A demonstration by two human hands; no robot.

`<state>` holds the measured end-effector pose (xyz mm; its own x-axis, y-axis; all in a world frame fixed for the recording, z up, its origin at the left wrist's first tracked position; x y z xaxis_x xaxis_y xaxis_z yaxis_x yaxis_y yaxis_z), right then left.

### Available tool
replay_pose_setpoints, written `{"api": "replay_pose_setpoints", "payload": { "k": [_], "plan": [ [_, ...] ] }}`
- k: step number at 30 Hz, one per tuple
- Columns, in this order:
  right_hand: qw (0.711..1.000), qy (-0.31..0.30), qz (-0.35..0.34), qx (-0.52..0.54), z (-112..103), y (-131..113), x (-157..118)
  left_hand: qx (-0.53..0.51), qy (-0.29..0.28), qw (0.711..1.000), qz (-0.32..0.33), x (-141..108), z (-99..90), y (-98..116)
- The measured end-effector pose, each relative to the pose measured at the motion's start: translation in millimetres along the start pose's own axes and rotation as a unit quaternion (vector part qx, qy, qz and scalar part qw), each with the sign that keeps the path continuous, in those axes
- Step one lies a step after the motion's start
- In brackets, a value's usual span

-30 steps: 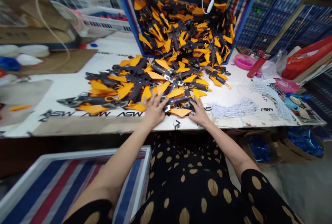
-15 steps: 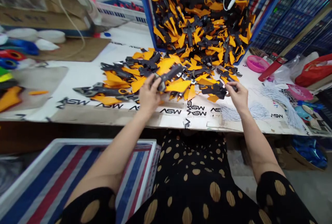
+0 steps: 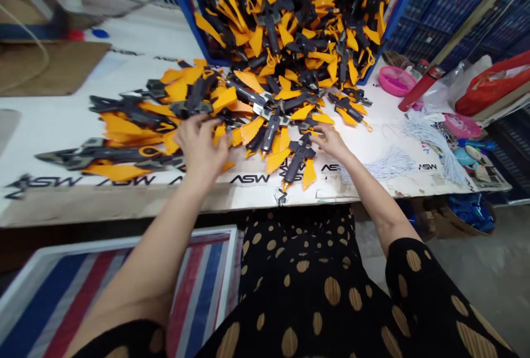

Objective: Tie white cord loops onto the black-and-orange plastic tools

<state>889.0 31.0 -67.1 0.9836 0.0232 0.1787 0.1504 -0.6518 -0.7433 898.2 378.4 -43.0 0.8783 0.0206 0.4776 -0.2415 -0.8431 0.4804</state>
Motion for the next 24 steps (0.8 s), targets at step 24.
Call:
{"api": "replay_pose_setpoints", "payload": {
  "k": [24],
  "plan": [
    [0.952,-0.04,0.017,-0.301,-24.9,58.9,-176.6,-0.161,-0.14,0.976,-0.037,-145.4,34.2,106.6]
  ]
}}
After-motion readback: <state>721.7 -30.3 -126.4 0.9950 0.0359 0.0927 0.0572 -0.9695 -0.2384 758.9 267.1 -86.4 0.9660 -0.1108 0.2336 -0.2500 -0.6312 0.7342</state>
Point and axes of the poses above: each hand's wrist, its own x-axis towards the middle knuckle, its own z-axis out of the palm, y = z × x, the point moved 10 cm from there along x, towards the middle knuckle, and after that the axes turned 4 degrees about -z, right-handed, at the moved point
